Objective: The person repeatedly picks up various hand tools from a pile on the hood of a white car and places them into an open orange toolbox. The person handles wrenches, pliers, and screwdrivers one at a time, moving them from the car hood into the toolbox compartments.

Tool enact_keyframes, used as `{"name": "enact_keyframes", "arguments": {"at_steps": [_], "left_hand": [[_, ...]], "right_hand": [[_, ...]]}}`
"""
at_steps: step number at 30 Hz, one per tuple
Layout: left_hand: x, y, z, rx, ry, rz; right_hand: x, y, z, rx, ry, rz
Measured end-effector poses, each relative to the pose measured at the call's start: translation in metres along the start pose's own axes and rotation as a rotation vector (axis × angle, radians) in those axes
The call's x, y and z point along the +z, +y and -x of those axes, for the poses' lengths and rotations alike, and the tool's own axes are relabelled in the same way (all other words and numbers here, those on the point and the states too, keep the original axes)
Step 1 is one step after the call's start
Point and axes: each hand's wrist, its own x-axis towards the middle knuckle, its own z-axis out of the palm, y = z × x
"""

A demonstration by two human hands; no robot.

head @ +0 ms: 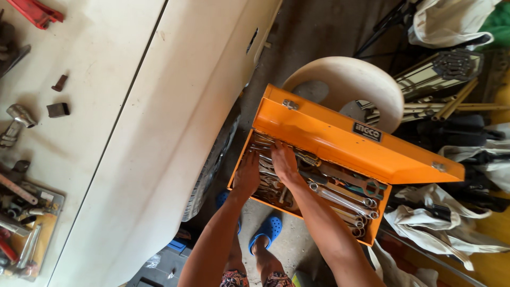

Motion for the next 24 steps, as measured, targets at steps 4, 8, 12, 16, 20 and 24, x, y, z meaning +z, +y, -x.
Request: {"name": "enact_keyframes", "arguments": {"at_steps": [4,8,12,16,20,24], "left_hand": [[0.006,-0.003,-0.005,0.029,0.020,0.036],[-0.004,0.002,-0.007,-0.012,-0.002,0.147],[-0.035,0.018,0.006,0.001,0.110,0.273],[-0.095,0.046,0.015,-0.057,0.334,0.408],[-0.172,0.075,0.022,-0.078,0.576,0.443],[-0.250,0.069,0.043,-0.093,0.679,0.464]], "right_hand": [[0.005,-0.010,-0.002,0.217,0.066,-0.748],[-0.020,-0.014,-0.007,0.085,0.054,-0.170],[-0.066,-0.015,0.009,0.051,0.142,-0.123],[-0.127,-0.034,0.017,-0.086,0.325,-0.279],[-0.198,-0.078,0.013,-0.295,0.423,-0.302],[-0.261,-0.140,0.007,-0.481,0.481,-0.379]]}}
